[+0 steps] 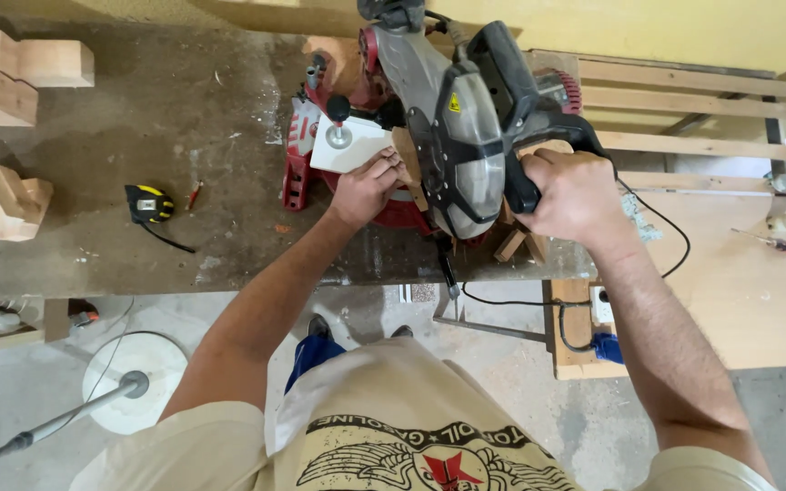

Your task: Cutting small wooden blocks to specific lengths using a miter saw

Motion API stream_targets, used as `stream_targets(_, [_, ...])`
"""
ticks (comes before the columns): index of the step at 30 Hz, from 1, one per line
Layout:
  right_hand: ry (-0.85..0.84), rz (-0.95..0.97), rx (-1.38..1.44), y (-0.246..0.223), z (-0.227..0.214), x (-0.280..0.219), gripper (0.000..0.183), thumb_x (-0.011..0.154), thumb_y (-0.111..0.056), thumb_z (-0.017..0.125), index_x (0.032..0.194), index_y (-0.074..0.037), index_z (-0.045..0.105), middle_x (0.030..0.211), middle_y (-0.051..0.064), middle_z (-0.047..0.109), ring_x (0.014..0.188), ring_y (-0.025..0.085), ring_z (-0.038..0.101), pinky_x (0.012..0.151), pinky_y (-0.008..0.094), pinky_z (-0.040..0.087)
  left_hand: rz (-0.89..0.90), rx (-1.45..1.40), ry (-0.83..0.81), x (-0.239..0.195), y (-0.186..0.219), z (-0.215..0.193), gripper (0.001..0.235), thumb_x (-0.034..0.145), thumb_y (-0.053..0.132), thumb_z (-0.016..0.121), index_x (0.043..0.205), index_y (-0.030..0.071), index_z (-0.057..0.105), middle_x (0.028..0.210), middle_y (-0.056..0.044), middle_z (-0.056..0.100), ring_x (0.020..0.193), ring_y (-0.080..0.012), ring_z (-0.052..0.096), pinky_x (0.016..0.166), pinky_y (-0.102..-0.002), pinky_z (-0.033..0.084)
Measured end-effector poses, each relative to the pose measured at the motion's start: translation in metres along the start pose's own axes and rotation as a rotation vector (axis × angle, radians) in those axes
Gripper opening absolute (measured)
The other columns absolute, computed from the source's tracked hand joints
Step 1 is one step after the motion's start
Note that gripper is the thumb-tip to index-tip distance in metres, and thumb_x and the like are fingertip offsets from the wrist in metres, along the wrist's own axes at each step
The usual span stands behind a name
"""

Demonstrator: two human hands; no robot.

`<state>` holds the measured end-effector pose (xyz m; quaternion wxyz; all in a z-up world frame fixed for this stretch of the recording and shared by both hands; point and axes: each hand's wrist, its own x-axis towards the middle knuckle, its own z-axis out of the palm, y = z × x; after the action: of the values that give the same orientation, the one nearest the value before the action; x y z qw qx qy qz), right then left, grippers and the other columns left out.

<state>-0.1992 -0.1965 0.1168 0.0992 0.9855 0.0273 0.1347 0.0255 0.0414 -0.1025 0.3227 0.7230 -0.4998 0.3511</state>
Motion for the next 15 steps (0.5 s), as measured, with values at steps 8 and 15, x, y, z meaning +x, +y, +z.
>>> stream_targets(8, [0.065, -0.028, 0.014, -0.003, 0.007, 0.004, 0.049, 0.064, -0.056, 0.072, 0.099, -0.022, 0.068, 0.084, -0.004, 0.064, 0.077, 0.02, 0.072, 0.07, 0.032, 0.055, -0.002, -0.013, 0.006, 0.002, 0.001, -0.001, 0.014, 0.093, 0.03, 0.075, 0.104, 0.022, 0.077, 0.107, 0.007, 0.074, 0.113, -0.0124, 0.07, 0.089, -0.023, 0.058])
stream_targets(15, [0.128, -0.047, 0.002, -0.004, 0.029, -0.007, 0.047, 0.072, -0.056, 0.07, 0.101, -0.018, 0.068, 0.087, -0.003, 0.066, 0.075, 0.022, 0.072, 0.07, 0.033, 0.055, 0.002, -0.016, -0.002, -0.001, -0.003, 0.0, 0.014, 0.097, 0.032, 0.071, 0.106, 0.023, 0.076, 0.108, 0.007, 0.074, 0.113, -0.0117, 0.07, 0.09, -0.022, 0.057])
